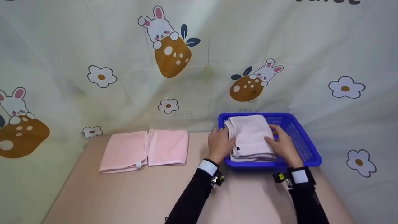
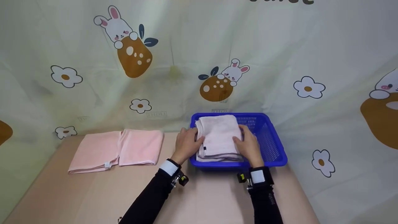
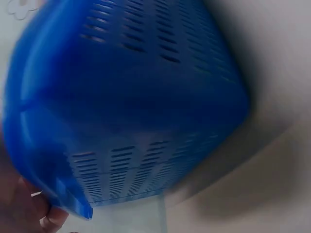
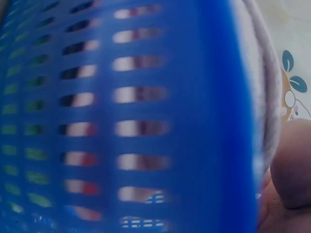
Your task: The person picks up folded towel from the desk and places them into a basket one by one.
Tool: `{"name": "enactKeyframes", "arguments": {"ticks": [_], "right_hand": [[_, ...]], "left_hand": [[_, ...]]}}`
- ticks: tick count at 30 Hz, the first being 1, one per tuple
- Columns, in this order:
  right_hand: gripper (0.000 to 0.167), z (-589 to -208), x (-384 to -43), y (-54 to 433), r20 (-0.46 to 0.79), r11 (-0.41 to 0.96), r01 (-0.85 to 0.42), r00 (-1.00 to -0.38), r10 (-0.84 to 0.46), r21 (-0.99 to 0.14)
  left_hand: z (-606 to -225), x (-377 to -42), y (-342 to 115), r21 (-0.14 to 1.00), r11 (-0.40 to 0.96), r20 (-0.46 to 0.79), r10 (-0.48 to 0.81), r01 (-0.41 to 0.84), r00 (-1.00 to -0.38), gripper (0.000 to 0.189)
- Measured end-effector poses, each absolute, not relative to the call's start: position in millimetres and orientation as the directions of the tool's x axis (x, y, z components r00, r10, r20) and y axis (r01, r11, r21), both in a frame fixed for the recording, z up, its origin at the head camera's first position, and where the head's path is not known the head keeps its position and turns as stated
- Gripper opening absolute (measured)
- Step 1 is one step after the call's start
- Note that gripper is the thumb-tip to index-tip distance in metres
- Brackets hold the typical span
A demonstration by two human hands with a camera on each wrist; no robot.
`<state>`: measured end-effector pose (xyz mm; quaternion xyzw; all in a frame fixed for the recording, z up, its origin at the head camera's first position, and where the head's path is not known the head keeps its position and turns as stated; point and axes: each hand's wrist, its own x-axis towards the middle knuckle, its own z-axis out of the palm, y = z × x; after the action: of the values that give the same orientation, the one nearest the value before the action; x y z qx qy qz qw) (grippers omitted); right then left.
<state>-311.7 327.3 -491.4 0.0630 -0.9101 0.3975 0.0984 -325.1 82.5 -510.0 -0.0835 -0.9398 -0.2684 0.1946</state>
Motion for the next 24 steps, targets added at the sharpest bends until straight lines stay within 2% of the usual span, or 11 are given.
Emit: {"name": "enactKeyframes", "arguments": {"ticks": [4, 7, 10, 16, 24], "right_hand": [[0.062, -496, -305, 321, 0.317, 0.722, -0.265, -0.946, -0.066, -0.639], [0.055, -499, -299, 319, 0.383, 0.767, -0.298, -0.921, -0.074, -0.569], [0.049, -503, -293, 319, 0.38, 0.801, -0.283, -0.922, -0.075, -0.527], [0.049, -514, -293, 322, 0.303, 0.847, -0.223, -0.95, -0.077, -0.482], [0.049, -515, -292, 318, 0.214, 0.888, -0.162, -0.974, -0.074, -0.43]], "left_hand": [[-510, -322, 86, 0.435, 0.856, 0.47, 0.048, 0.278, -0.881, 0.057], [-510, -315, 84, 0.344, 0.868, 0.524, 0.14, 0.359, -0.84, 0.041], [-510, -308, 80, 0.28, 0.862, 0.502, 0.244, 0.423, -0.83, 0.031], [-513, -302, 73, 0.345, 0.824, 0.352, 0.331, 0.45, -0.875, 0.044], [-517, -302, 72, 0.387, 0.814, 0.309, 0.328, 0.433, -0.893, 0.041]]}}
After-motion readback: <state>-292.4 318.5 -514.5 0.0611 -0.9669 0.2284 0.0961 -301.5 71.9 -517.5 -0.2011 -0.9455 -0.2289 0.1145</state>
